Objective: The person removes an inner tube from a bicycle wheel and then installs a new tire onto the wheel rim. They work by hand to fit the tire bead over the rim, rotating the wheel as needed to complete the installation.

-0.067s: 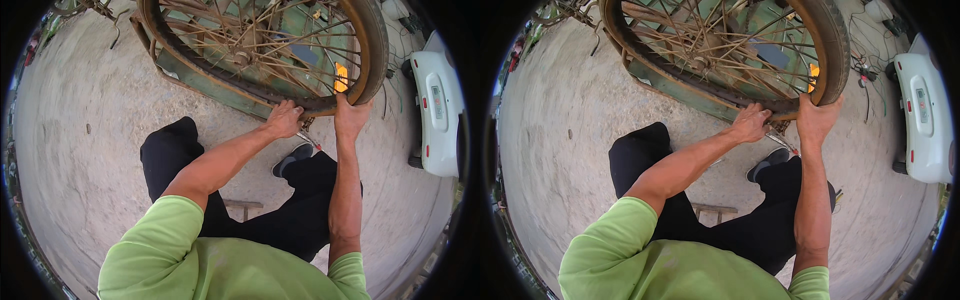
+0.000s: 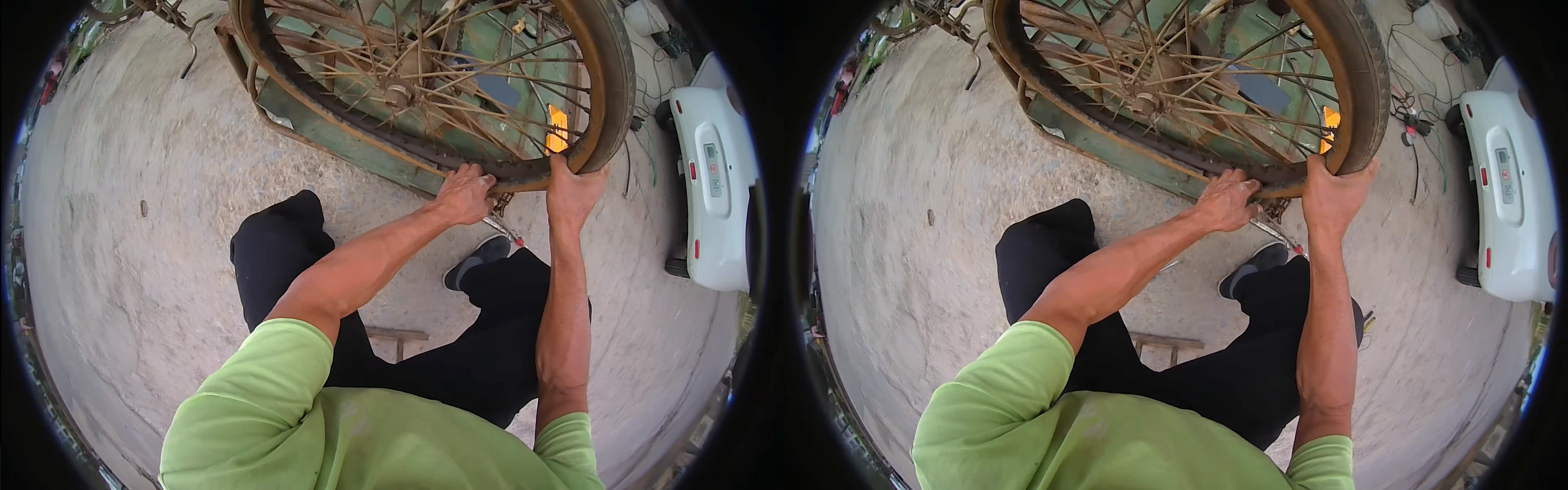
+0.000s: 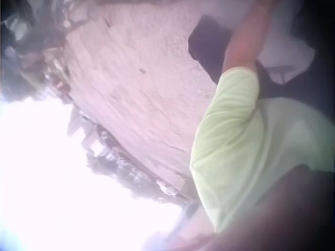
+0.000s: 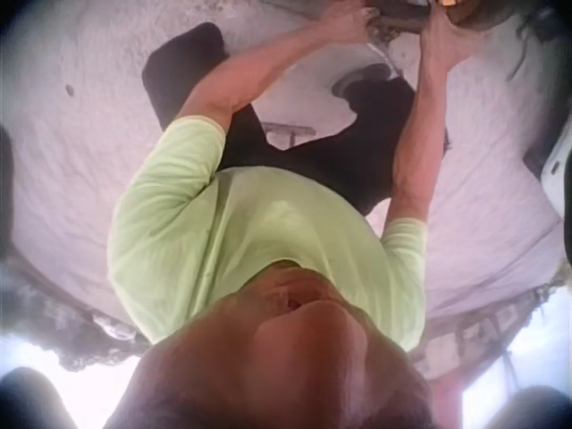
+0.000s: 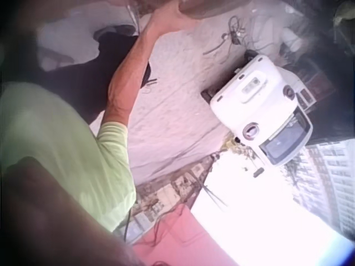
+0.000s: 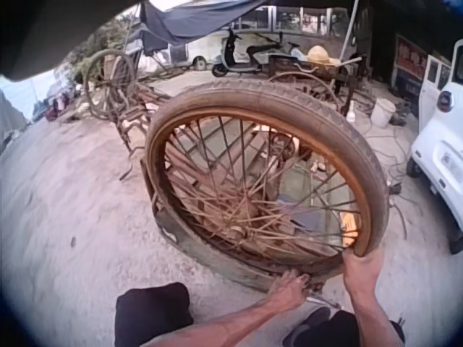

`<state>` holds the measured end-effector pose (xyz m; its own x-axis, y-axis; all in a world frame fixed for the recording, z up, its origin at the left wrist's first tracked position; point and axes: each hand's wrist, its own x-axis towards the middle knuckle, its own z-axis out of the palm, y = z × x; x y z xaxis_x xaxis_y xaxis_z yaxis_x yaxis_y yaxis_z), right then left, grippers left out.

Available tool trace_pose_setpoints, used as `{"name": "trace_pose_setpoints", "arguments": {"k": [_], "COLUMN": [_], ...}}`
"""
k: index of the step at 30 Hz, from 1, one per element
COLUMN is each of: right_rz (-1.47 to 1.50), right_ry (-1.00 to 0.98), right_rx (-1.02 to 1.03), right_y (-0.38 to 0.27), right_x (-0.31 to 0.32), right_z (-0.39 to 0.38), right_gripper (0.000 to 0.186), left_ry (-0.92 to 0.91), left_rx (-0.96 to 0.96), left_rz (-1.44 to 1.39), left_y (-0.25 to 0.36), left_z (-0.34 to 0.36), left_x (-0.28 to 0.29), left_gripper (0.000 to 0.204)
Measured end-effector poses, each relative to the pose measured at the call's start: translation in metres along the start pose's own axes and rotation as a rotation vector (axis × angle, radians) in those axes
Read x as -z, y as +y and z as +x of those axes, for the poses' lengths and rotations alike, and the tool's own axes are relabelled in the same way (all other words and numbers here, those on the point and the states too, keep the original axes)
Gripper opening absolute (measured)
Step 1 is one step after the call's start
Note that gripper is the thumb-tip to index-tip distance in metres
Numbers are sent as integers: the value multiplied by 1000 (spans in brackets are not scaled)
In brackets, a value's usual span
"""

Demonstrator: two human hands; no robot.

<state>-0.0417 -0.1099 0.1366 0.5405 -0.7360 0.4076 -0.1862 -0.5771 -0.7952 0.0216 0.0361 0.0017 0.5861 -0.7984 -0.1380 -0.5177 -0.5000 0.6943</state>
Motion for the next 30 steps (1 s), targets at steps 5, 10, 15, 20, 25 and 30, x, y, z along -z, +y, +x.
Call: {"name": "trace_pose_setpoints", "arguments": {"k": [5, 10, 15, 20, 25, 30], "right_rz": [6, -1, -19, -43, 53, 128], "right_ry": [-20, 34, 101, 85, 25, 18], "right_rx": [-2, 50, 37, 29, 47, -30], "right_y": [-4, -10, -20, -21, -9, 18], "right_x": [7, 2, -5, -1, 2, -1], "right_z": [6, 8, 4, 7, 3, -6], "right_gripper": [46, 45, 44, 48, 49, 49], "left_ry": [-64, -205, -235, 5, 160, 101], "left_rx": [-44, -103, -86, -27, -32, -46], "left_rz": [-432, -449, -29, -85, -302, -501], "left_y": [-9, -11, 22, 40, 30, 10], "left_z": [0, 4, 10, -8, -16, -18], "left_x": [10, 27, 32, -4, -11, -1], "left_gripper": [64, 70, 71, 68, 65, 64]}}
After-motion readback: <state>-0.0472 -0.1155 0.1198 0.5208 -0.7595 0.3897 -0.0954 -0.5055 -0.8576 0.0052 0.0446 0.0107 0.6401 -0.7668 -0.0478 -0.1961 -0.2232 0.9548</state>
